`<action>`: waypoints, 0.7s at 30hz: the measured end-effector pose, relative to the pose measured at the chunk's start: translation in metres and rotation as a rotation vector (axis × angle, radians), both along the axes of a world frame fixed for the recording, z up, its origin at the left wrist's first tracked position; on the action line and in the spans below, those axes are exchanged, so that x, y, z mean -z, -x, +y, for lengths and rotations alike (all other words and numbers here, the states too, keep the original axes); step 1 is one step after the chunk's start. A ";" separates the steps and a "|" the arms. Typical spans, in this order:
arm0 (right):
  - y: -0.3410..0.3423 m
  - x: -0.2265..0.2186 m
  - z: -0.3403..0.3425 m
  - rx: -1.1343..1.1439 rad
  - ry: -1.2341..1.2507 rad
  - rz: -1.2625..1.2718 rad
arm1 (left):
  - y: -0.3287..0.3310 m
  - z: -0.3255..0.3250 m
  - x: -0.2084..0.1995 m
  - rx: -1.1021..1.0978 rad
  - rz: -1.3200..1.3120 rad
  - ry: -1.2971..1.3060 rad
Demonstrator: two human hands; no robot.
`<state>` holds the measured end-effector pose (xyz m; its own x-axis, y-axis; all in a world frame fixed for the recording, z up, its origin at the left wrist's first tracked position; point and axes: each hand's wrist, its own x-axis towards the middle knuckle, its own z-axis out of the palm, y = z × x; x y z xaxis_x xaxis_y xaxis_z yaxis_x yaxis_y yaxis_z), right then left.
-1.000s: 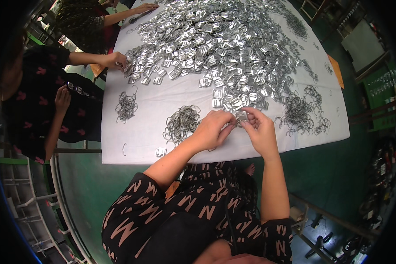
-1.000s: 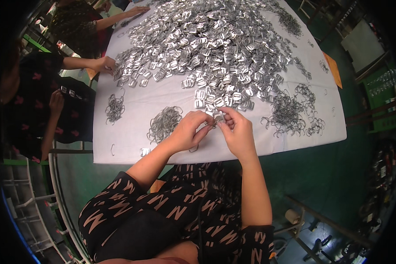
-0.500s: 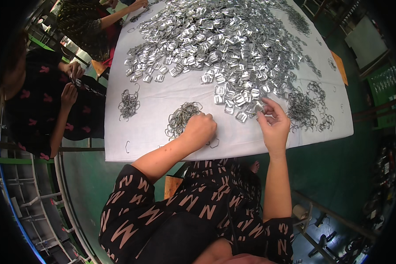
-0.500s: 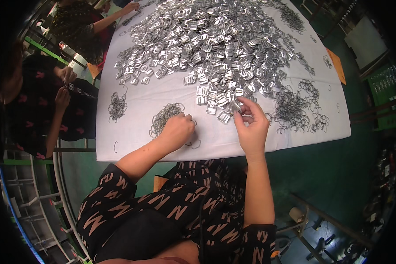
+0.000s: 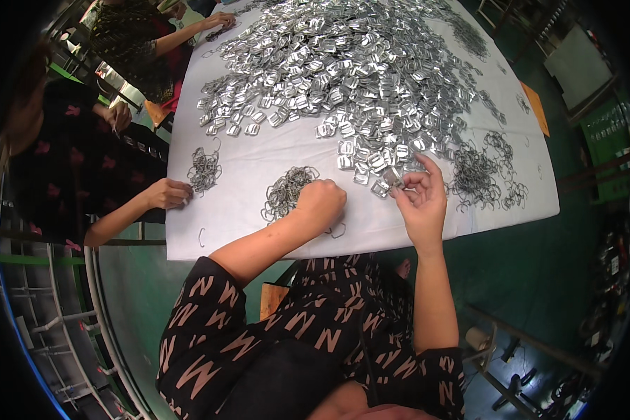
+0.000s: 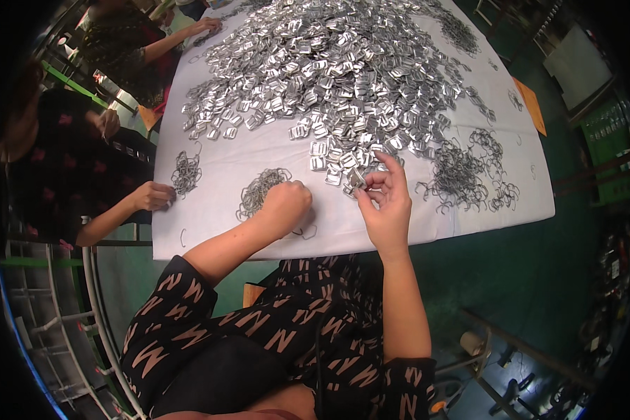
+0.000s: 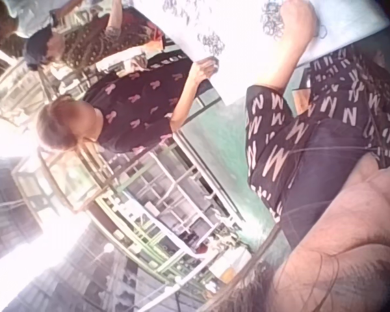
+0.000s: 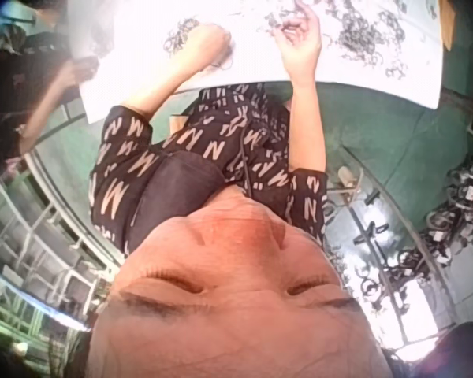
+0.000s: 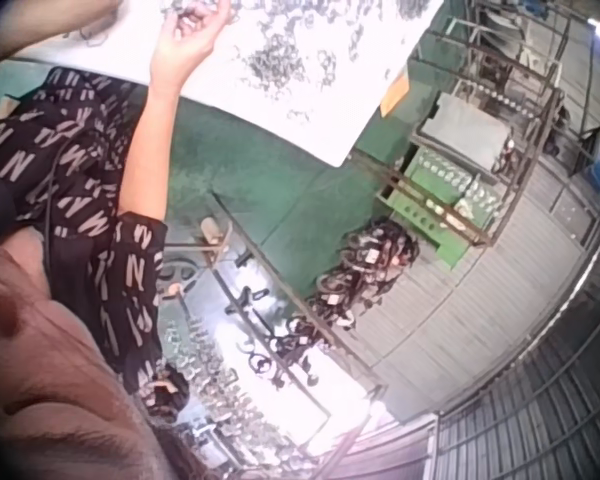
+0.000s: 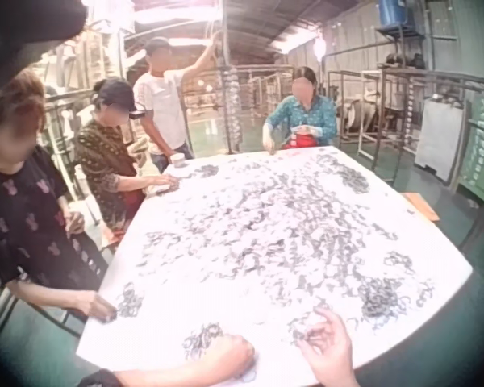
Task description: The person sits at a table and repeatedly picks up small metal hooks and rectangular metal plates. They insert the hooks into the plates and place the assembled pieces onto a hanging rack nearby.
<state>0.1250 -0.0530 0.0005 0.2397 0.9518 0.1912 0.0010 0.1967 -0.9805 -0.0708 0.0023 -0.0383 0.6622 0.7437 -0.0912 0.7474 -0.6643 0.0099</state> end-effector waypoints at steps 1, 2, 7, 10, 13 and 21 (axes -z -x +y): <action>0.001 -0.001 0.000 -0.004 0.004 0.000 | 0.000 0.001 -0.001 0.022 0.021 0.007; 0.001 -0.002 0.000 -0.008 0.004 0.014 | -0.001 0.003 -0.003 0.016 0.027 0.001; 0.005 -0.005 -0.004 -0.011 0.008 0.026 | 0.012 0.025 -0.014 -0.044 -0.244 0.083; 0.004 -0.004 -0.004 -0.035 0.027 0.077 | 0.013 0.026 -0.031 -0.185 -0.905 0.508; 0.010 -0.001 -0.003 -0.064 0.039 0.073 | 0.003 0.012 -0.035 0.033 -1.233 0.535; 0.018 -0.007 -0.002 -0.076 0.032 -0.026 | -0.014 -0.001 -0.038 0.094 -1.295 0.341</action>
